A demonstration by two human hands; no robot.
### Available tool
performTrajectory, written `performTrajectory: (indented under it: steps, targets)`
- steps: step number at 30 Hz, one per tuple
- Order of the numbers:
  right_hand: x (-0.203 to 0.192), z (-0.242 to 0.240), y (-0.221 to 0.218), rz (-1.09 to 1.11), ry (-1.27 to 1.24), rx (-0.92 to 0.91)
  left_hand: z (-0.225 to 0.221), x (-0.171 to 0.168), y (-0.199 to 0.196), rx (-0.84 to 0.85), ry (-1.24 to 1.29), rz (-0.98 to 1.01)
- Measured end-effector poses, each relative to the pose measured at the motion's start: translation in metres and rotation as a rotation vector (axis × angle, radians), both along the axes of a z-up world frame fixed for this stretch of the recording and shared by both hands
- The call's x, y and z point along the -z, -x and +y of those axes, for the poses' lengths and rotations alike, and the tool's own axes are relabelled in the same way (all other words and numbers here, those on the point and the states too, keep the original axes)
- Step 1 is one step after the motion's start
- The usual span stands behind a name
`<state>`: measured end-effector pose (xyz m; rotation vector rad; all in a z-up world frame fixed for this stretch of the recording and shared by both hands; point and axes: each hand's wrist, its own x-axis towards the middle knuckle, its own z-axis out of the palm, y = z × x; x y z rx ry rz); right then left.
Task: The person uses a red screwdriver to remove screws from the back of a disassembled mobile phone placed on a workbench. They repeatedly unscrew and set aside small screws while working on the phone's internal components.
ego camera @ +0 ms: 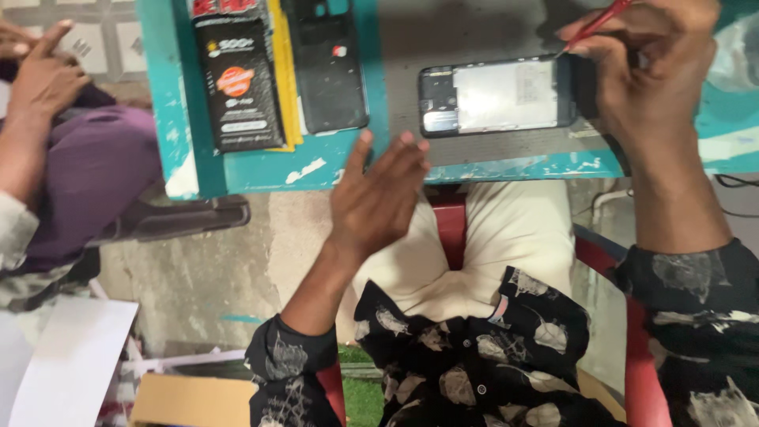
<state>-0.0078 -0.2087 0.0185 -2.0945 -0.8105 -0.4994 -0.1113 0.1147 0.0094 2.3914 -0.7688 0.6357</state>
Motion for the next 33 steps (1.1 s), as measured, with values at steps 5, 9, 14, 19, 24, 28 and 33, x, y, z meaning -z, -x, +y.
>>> performTrajectory:
  steps: [5, 9, 14, 19, 24, 28, 33]
  targets:
    - [-0.002, 0.005, -0.003, -0.047, 0.0, 0.003, 0.04, -0.033, -0.039, -0.27, -0.021, -0.042]
    - [-0.01, 0.006, 0.0, -0.134, 0.087, 0.051, 0.055, -0.041, -0.074, -0.259, -0.149, -0.038]
    - [-0.013, 0.0, 0.0, 0.015, -0.009, -0.01, 0.056, -0.038, -0.089, -0.196, -0.203, 0.004]
    - [-0.007, 0.0, -0.003, -0.016, -0.062, -0.089, 0.058, -0.029, -0.101, -0.217, -0.225, -0.039]
    - [-0.007, 0.005, -0.004, -0.107, -0.016, -0.046, 0.063, -0.026, -0.11, -0.192, -0.29, -0.068]
    - [-0.009, 0.005, -0.003, -0.112, -0.026, -0.033, 0.063, -0.023, -0.113, -0.172, -0.297, -0.083]
    - [-0.008, 0.006, -0.006, -0.159, -0.001, -0.026, 0.064, -0.024, -0.114, -0.161, -0.311, -0.091]
